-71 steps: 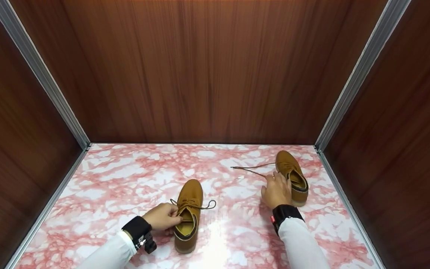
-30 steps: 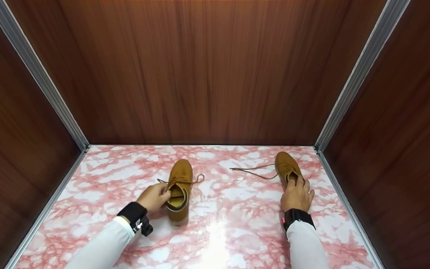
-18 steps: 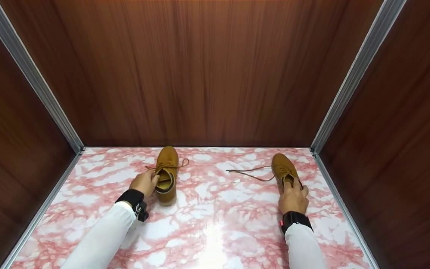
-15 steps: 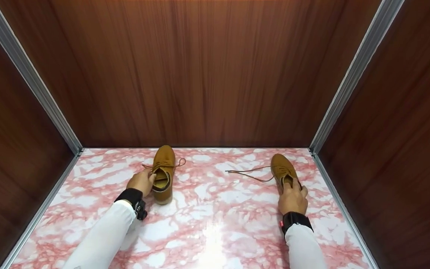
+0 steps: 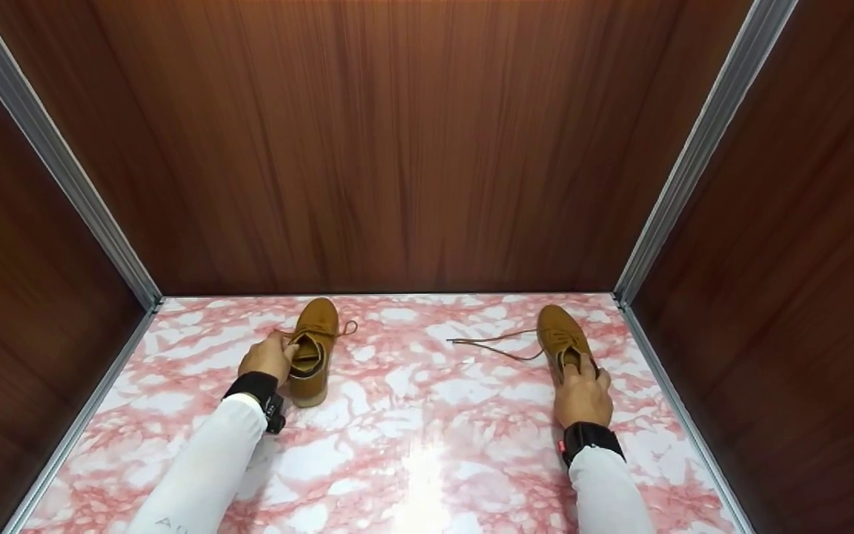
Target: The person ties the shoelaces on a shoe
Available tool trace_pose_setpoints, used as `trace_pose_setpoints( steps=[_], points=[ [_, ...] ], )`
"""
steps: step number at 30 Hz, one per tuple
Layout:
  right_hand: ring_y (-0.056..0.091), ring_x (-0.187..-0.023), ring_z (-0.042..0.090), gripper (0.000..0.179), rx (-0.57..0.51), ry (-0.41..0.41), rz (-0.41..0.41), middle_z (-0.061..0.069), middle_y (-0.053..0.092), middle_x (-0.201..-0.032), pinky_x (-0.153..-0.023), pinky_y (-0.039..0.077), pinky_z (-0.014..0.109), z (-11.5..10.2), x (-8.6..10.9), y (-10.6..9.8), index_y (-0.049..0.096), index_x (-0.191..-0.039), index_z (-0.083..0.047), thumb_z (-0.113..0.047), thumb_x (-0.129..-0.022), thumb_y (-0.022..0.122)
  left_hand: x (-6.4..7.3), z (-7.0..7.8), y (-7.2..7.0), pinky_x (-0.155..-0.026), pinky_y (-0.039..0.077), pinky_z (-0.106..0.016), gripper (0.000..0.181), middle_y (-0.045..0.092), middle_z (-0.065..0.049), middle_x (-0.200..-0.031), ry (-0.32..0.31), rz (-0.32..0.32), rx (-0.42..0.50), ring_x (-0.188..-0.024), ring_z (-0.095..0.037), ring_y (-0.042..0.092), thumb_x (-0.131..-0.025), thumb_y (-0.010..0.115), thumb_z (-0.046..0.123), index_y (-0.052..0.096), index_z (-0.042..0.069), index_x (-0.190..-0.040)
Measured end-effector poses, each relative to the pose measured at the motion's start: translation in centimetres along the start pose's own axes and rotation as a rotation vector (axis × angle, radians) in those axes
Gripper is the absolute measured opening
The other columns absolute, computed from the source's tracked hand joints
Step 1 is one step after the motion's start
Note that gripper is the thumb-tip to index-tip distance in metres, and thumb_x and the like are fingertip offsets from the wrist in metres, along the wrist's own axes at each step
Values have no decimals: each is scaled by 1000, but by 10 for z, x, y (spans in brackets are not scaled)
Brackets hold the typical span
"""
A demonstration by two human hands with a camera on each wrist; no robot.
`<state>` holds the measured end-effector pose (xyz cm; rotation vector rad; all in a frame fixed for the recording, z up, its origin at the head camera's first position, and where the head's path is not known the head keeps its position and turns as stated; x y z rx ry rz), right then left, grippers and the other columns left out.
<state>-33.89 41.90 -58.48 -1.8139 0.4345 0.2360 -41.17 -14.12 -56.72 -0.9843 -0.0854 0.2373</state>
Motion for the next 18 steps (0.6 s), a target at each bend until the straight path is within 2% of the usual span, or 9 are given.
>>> trace_pose_setpoints(
  steps=[3, 5, 8, 10, 14, 18],
  points=[
    [45, -124, 66, 39, -3, 4, -12, 31, 48, -153, -89, 47, 80, -1, 1, 0, 66, -125, 3, -11, -89, 72, 5, 1, -1, -87, 57, -62, 47, 74, -27, -118, 22, -20, -9, -107, -47, 73, -102, 62, 47, 64, 7, -127],
    [44, -124, 66, 38, -3, 6, -20, 32, 48, -153, -89, 47, 80, -1, 0, -1, 66, -125, 3, -10, -90, 71, 9, 3, -3, -90, 56, -61, 67, 73, -27, -122, 59, -62, -16, -109, -46, 72, -99, 60, 62, 58, 7, -137],
    [44, -124, 67, 38, -1, 9, -32, 32, 47, -154, -90, 47, 80, -2, -1, -2, 65, -125, 4, -11, -91, 70, 17, 5, -1, -94, 56, -58, 90, 72, -23, -125, 128, -130, -35, -112, -42, 71, -84, 65, 80, 55, 12, -142],
    [44, -125, 67, 39, 1, 13, -46, 33, 46, -154, -91, 47, 80, -2, -1, -3, 64, -126, 5, -12, -91, 70, 23, 5, 0, -96, 55, -56, 98, 70, -22, -129, 178, -168, -56, -115, -40, 70, -77, 74, 79, 53, 13, -146],
    [41, -127, 67, 45, 4, 23, -81, 33, 43, -156, -93, 46, 80, -2, -1, 0, 62, -131, 6, -13, -90, 68, 31, 4, 4, -97, 55, -55, 86, 66, -20, -130, 236, -194, -89, -117, -39, 67, -75, 87, 62, 59, 14, -140],
    [42, -124, 67, 46, 1, 13, -77, 30, 43, -157, -93, 45, 77, -6, -1, 3, 62, -130, 6, -14, -88, 68, 33, 4, 5, -97, 55, -56, 76, 64, -21, -130, 241, -158, -96, -116, -42, 67, -79, 87, 55, 62, 14, -138]
  ],
)
Point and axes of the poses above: each hand's wrist, its own x-axis away from the middle knuckle, its own y-axis out of the palm, z = x × y, the point moved 4 cm from there along -x, towards the middle knuckle
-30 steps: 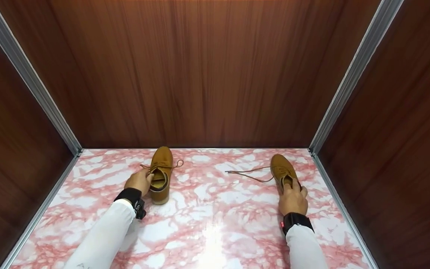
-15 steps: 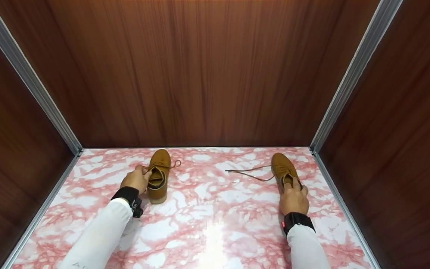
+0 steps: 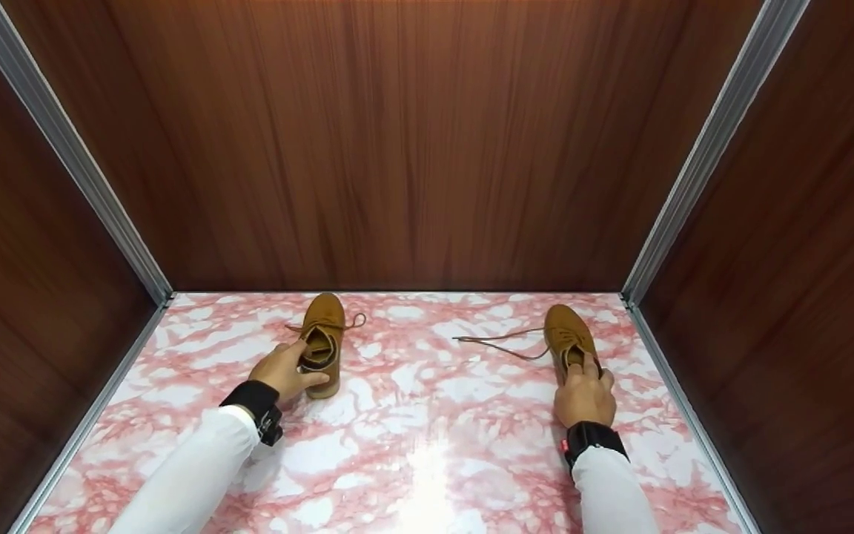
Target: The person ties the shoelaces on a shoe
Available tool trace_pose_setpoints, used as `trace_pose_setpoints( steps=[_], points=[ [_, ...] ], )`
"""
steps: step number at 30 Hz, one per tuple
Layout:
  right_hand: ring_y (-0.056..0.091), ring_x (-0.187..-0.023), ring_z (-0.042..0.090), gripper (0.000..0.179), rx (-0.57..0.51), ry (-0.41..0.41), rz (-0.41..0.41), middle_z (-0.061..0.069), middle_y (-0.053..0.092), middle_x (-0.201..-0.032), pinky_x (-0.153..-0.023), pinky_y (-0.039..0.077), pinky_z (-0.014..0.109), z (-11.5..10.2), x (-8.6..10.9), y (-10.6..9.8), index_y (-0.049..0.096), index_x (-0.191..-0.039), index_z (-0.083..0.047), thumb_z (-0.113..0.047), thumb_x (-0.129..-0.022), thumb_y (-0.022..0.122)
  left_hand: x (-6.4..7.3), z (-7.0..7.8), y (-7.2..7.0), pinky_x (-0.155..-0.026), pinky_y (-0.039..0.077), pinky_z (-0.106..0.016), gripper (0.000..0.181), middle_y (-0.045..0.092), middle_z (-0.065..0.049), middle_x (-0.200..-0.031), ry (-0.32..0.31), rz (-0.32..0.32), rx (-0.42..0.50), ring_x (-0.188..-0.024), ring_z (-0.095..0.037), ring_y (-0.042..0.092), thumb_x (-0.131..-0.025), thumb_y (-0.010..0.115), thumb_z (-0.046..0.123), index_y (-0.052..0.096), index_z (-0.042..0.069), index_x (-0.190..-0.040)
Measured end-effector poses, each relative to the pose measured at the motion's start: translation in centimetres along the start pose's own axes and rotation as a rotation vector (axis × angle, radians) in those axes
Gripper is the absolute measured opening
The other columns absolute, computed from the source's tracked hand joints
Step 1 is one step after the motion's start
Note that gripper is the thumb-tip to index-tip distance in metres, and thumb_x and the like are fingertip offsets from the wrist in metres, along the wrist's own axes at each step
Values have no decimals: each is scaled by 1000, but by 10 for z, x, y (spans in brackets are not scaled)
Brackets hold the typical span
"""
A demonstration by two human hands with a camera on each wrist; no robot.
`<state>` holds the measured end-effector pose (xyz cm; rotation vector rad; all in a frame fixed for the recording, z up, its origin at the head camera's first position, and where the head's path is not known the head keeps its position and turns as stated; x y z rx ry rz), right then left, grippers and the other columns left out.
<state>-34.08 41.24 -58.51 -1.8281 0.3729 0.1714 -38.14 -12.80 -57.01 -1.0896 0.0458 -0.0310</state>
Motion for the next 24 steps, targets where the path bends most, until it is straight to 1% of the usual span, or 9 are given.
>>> trace_pose_setpoints(
  steps=[3, 6, 10, 12, 14, 16, 19, 22, 24],
  points=[
    [45, -116, 65, 43, -8, -32, 15, 29, 48, -152, -88, 46, 74, -10, 0, 0, 64, -126, 6, -15, -89, 68, 1, -1, 0, -96, 56, -56, 74, 64, -22, -130, -20, 41, -8, -115, -42, 68, -81, 86, 54, 62, 15, -139],
    [48, -105, 62, 40, -10, -79, 5, 31, 58, -137, -84, 45, 68, -23, -1, 0, 66, -122, 7, -17, -90, 69, 3, -1, 0, -94, 56, -57, 76, 64, -24, -131, -35, 68, -16, -115, -43, 68, -82, 85, 53, 59, 15, -143],
    [56, -99, 56, 34, 25, -161, -43, 32, 68, -113, -87, 40, 62, -41, -3, -2, 68, -112, 8, -21, -94, 71, 6, 0, 0, -96, 56, -58, 77, 63, -24, -135, -38, 83, -4, -119, -43, 67, -85, 84, 51, 55, 14, -147],
    [62, -99, 53, 32, 49, -197, -63, 32, 70, -106, -89, 40, 61, -49, -4, -4, 69, -107, 8, -21, -95, 72, 9, 0, 0, -98, 55, -57, 76, 63, -23, -137, -37, 87, 0, -122, -42, 66, -87, 83, 49, 55, 14, -148],
    [66, -99, 50, 31, 63, -216, -75, 31, 71, -102, -90, 41, 59, -55, -3, -6, 69, -106, 8, -21, -95, 74, 12, 2, -2, -99, 55, -57, 74, 64, -21, -138, -33, 90, 4, -122, -41, 66, -88, 83, 47, 55, 15, -148],
    [67, -97, 50, 31, 62, -220, -69, 30, 72, -101, -90, 42, 59, -61, -2, -8, 69, -107, 6, -21, -94, 76, 16, 4, -4, -98, 55, -57, 72, 65, -20, -136, -24, 95, 10, -121, -40, 67, -88, 82, 45, 55, 15, -147],
    [68, -95, 49, 31, 54, -248, -35, 28, 73, -98, -89, 44, 57, -70, 1, -10, 70, -108, 4, -20, -92, 79, 21, 7, -8, -96, 56, -57, 70, 67, -20, -133, -13, 107, 28, -118, -40, 68, -88, 83, 43, 56, 14, -146],
    [70, -92, 47, 31, 40, -291, -2, 27, 74, -94, -89, 45, 57, -82, 5, -13, 71, -108, 2, -21, -89, 82, 25, 10, -12, -94, 56, -57, 68, 69, -19, -128, -4, 132, 49, -115, -41, 69, -87, 84, 41, 57, 14, -143],
    [70, -91, 46, 30, 23, -306, 7, 25, 75, -95, -88, 48, 58, -90, 9, -16, 73, -108, -1, -22, -88, 83, 29, 13, -16, -92, 57, -56, 63, 70, -18, -125, 9, 160, 60, -112, -40, 70, -86, 84, 39, 59, 13, -138]
  ],
)
Point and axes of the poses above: each hand's wrist, its own x-axis away from the middle knuckle, its own y-axis out of the palm, z = x × y, the point moved 4 cm from there along -x, towards the middle knuckle
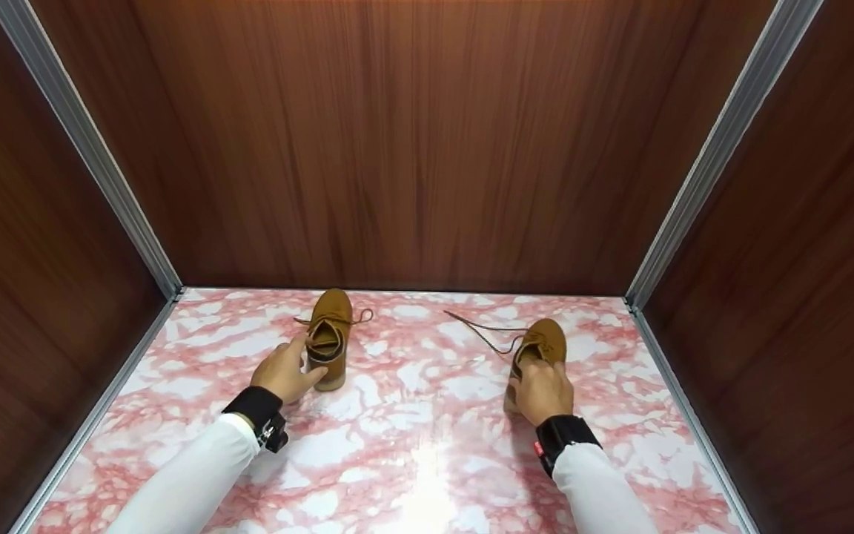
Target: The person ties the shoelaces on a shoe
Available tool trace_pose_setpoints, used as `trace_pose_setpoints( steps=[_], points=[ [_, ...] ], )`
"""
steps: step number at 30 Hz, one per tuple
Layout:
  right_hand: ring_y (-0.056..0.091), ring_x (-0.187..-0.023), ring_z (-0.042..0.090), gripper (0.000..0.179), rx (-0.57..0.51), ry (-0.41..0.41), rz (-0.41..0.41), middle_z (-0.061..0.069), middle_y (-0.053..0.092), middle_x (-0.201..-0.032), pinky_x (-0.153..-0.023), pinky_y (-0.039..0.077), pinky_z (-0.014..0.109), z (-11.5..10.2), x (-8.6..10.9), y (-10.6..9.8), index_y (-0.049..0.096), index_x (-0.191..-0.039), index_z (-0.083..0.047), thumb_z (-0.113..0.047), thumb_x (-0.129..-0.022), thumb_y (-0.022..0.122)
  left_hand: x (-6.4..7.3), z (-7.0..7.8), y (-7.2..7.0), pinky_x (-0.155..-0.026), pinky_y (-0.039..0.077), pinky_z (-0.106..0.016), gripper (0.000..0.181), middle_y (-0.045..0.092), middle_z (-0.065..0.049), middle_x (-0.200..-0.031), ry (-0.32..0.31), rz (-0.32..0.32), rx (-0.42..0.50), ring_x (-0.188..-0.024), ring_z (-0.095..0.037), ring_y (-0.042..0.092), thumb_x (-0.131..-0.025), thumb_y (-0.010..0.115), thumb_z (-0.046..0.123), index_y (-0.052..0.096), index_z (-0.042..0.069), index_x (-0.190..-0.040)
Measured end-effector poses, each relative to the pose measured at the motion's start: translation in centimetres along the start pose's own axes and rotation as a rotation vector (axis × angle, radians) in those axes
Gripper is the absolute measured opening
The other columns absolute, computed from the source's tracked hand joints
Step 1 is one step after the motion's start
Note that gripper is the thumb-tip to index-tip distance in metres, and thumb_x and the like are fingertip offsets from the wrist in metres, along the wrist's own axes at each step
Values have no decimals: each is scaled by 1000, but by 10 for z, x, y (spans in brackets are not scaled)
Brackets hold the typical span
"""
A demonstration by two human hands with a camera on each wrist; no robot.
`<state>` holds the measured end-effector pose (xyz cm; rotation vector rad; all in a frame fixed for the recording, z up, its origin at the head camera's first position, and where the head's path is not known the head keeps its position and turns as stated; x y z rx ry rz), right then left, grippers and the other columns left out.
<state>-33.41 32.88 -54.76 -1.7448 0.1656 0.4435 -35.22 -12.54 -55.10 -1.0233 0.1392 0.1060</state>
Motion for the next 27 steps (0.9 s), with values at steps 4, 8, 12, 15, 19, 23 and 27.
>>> trace_pose_setpoints(
  steps=[4, 8, 12, 15, 19, 23, 27],
  points=[
    [69, -86, 45, 24, -32, -24, 2, 20, 77, -94, -82, 50, 58, -18, 3, -1, 74, -102, -7, -25, -88, 84, 5, 8, -6, -82, 57, -52, 42, 71, -14, -107, 51, 56, -1, -99, -36, 71, -85, 83, 34, 63, 12, -115],
    [67, -79, 40, 21, -38, -78, 19, 16, 77, -90, -74, 53, 55, -38, 7, -1, 73, -94, -11, -27, -87, 86, 11, 20, -8, -66, 51, -45, 29, 63, -6, -84, 124, 82, 5, -78, -28, 65, -85, 81, 30, 59, 13, -95],
    [65, -77, 36, 23, -63, -127, 34, 14, 77, -89, -72, 53, 51, -59, 12, -2, 74, -91, -12, -28, -83, 89, 15, 31, -8, -58, 42, -37, 25, 54, 1, -73, 188, 68, 29, -64, -20, 54, -88, 78, 28, 56, 15, -86],
    [63, -75, 32, 23, -83, -166, 29, 11, 76, -86, -70, 53, 47, -75, 16, -2, 73, -89, -12, -28, -83, 89, 18, 36, -5, -57, 40, -35, 27, 51, 3, -68, 214, 56, 32, -60, -18, 50, -90, 77, 27, 53, 17, -82],
    [59, -73, 27, 25, -95, -210, 16, 7, 73, -83, -66, 52, 43, -95, 23, -2, 72, -85, -14, -31, -82, 89, 22, 40, 2, -57, 41, -35, 27, 56, 2, -68, 230, 41, 25, -60, -19, 54, -89, 78, 28, 54, 17, -80],
    [58, -73, 25, 28, -102, -250, 16, 5, 73, -83, -65, 53, 41, -113, 32, -2, 71, -83, -15, -34, -80, 91, 29, 45, 12, -58, 45, -37, 23, 65, -4, -74, 267, 8, 13, -67, -24, 62, -89, 77, 29, 59, 15, -83],
    [60, -75, 22, 28, -98, -284, 3, 3, 74, -84, -65, 53, 37, -129, 41, -1, 73, -86, -17, -38, -79, 91, 37, 50, 24, -58, 47, -38, 20, 71, -6, -78, 297, -26, 7, -70, -26, 66, -90, 77, 28, 64, 13, -83]
  ],
)
Point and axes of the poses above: each hand's wrist, its own x-axis away from the middle knuckle, its own y-axis out of the palm, z = x × y, the point moved 4 cm from there along -x, towards the middle knuckle
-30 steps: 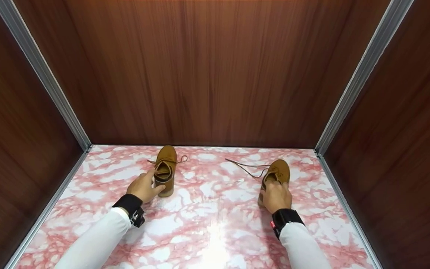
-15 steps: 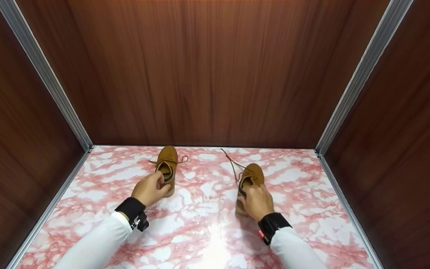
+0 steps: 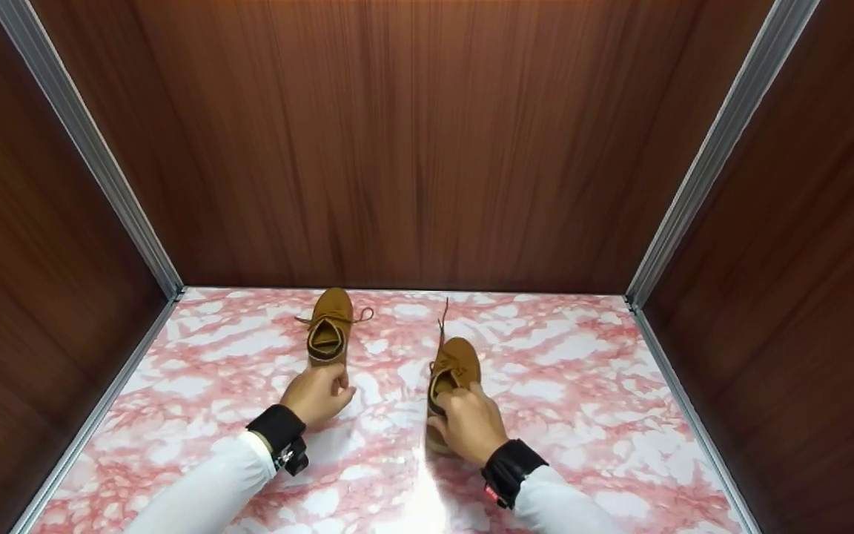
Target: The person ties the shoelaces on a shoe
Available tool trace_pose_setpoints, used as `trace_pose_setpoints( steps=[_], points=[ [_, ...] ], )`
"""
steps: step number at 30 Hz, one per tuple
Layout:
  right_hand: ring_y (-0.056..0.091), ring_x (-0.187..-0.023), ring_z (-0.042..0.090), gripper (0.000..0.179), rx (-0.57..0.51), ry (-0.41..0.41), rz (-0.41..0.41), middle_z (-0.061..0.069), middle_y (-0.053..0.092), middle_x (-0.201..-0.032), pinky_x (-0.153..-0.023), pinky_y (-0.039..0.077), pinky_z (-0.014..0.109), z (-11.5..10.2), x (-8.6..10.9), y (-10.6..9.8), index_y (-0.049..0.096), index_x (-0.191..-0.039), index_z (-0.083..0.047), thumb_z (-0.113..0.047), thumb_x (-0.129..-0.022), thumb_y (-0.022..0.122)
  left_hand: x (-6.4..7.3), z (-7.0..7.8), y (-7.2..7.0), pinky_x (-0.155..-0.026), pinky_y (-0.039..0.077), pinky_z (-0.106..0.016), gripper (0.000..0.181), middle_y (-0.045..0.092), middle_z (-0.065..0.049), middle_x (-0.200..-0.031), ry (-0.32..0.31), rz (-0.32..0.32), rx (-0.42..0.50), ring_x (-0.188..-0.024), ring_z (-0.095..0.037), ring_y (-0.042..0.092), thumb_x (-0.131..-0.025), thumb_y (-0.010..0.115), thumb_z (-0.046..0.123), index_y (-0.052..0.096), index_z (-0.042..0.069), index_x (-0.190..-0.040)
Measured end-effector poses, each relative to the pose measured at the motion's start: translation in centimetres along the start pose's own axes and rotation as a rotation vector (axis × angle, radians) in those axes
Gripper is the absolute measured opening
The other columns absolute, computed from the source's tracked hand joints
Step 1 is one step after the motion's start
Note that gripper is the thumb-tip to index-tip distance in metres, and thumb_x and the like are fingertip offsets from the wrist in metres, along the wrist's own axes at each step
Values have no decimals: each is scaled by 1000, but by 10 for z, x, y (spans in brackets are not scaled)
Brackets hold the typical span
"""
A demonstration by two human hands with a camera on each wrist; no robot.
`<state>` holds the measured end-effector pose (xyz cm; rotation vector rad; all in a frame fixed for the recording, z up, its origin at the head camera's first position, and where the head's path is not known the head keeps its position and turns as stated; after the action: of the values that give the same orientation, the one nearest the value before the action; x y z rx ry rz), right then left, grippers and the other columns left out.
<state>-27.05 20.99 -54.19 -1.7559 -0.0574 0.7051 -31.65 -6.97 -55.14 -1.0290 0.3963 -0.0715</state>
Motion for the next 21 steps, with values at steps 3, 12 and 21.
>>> trace_pose_setpoints(
  steps=[3, 12, 21],
  points=[
    [61, -77, 21, 29, -1, -31, -1, 2, 76, -86, -67, 53, 35, -12, 3, 1, 76, -91, -18, -39, -79, 90, 4, 5, 9, -57, 46, -35, 18, 73, -5, -78, 15, -27, 0, -69, -24, 66, -91, 75, 27, 67, 14, -82],
    [62, -79, 19, 30, -18, -164, 31, 0, 77, -86, -66, 53, 33, -46, 16, 6, 78, -92, -18, -40, -77, 91, 8, 16, 40, -73, 51, -32, 49, 70, -2, -78, 43, -245, 128, -74, -16, 64, -111, 44, 41, 70, 10, -83],
    [55, -67, 10, 32, -52, -320, 3, -8, 66, -71, -65, 45, 30, -71, 23, 11, 69, -76, -19, -42, -73, 91, 11, 15, 49, -91, 55, -40, 60, 73, -1, -78, -32, -365, 228, -84, -17, 70, -114, 31, 45, 78, 9, -99]
  ],
)
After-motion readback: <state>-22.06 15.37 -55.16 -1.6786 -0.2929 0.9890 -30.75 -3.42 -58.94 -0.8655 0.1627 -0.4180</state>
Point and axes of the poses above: each hand's wrist, its own x-axis away from the middle knuckle, its own y-axis out of the palm, z = x × y, the point moved 4 cm from there along -x, towards the middle knuckle
